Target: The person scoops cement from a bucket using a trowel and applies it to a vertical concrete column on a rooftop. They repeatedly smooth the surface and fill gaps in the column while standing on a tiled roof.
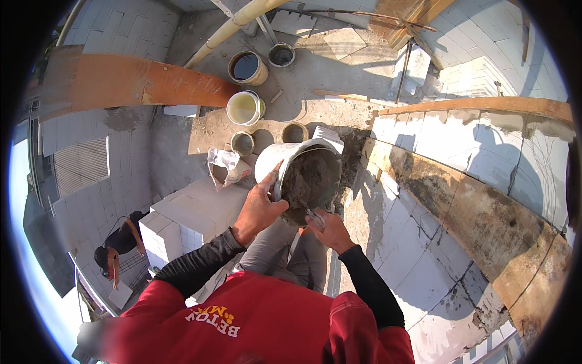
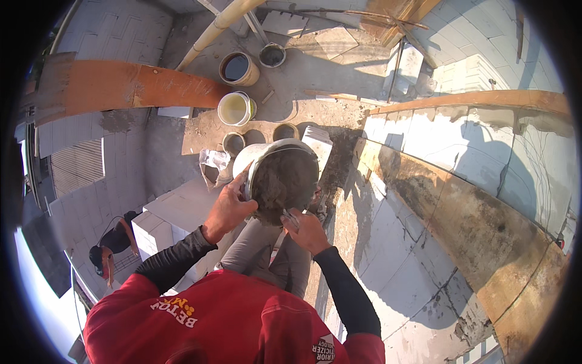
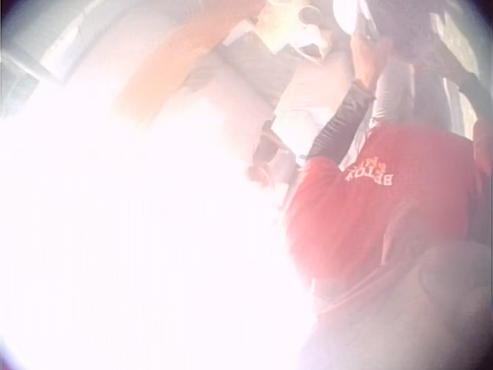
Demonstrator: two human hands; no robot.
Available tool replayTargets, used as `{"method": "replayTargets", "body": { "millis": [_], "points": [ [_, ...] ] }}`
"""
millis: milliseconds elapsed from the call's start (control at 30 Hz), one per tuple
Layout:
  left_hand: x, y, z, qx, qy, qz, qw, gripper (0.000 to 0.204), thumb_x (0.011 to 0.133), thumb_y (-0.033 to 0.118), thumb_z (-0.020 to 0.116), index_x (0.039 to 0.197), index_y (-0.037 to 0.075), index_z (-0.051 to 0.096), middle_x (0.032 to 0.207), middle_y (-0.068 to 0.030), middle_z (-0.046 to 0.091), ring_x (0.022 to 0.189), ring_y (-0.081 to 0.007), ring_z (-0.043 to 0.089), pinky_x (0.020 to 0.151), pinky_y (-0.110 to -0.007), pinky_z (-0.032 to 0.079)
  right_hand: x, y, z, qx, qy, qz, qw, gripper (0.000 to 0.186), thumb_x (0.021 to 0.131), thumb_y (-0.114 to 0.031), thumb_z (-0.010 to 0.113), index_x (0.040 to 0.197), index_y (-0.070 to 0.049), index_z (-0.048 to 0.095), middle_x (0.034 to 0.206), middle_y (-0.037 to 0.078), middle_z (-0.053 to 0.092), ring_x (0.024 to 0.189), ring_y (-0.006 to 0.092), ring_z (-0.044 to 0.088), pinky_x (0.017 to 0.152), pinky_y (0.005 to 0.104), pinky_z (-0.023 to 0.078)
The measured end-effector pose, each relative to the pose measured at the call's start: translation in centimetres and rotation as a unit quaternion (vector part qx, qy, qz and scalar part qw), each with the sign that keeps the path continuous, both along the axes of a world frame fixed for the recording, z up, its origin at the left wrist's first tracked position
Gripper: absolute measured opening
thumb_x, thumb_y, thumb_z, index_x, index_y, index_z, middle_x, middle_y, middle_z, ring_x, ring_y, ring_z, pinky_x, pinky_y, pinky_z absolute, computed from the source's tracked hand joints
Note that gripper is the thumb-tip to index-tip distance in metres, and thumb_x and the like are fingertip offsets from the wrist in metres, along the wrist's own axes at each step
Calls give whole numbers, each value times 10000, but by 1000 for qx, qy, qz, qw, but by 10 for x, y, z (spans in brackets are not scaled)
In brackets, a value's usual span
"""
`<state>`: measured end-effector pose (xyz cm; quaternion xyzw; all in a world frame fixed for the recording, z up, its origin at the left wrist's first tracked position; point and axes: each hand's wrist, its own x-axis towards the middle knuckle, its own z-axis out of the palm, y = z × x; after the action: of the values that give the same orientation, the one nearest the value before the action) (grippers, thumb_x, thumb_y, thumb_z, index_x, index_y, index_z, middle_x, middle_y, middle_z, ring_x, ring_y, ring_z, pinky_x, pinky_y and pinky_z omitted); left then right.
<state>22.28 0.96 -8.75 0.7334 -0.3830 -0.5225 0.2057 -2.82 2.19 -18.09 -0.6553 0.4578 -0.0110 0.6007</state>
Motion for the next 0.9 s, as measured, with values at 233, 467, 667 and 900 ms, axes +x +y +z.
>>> {"method": "replayTargets", "body": {
  "millis": [233, 467, 667, 900],
  "points": [
    [7, 9, 56, -13, 168, 112, 979, 911, 762, -21, 653, 1631, -4, 381, 1058, -93, 666, 783, -117, 603, 685, -279, 531, -26, 39, 69, -112, 5, -69, 991, 575, 1030, -482, 614, 1251, 42, 699, 899, 310, 733, 887, 483, 729, 814, 507, 575],
    [-31, -1, 93, -63, 294, 54, 952, 793, 806, -32, 668, 1569, 11, 455, 1174, -94, 675, 930, -152, 654, 762, -300, 597, -82, 41, 149, -76, 134, -95, 983, 575, 1015, -500, 634, 1262, 14, 702, 953, 321, 732, 925, 471, 734, 826, 493, 572],
    [-44, -26, 64, -6, 281, -44, 959, 803, 813, -6, 687, 1575, 29, 434, 1190, -114, 672, 954, -182, 668, 762, -331, 613, -111, 56, 195, -120, 119, -190, 967, 508, 1027, -450, 647, 1240, 9, 697, 894, 301, 725, 878, 467, 725, 799, 489, 560],
    [-69, -39, 78, -1, 392, 66, 918, 697, 853, -65, 596, 1523, 74, 462, 1192, -122, 696, 935, -231, 734, 806, -410, 678, -169, 104, 330, -35, 125, -276, 952, 445, 1043, -441, 634, 1207, -32, 700, 773, 225, 684, 717, 366, 687, 714, 435, 528]
  ]
}}
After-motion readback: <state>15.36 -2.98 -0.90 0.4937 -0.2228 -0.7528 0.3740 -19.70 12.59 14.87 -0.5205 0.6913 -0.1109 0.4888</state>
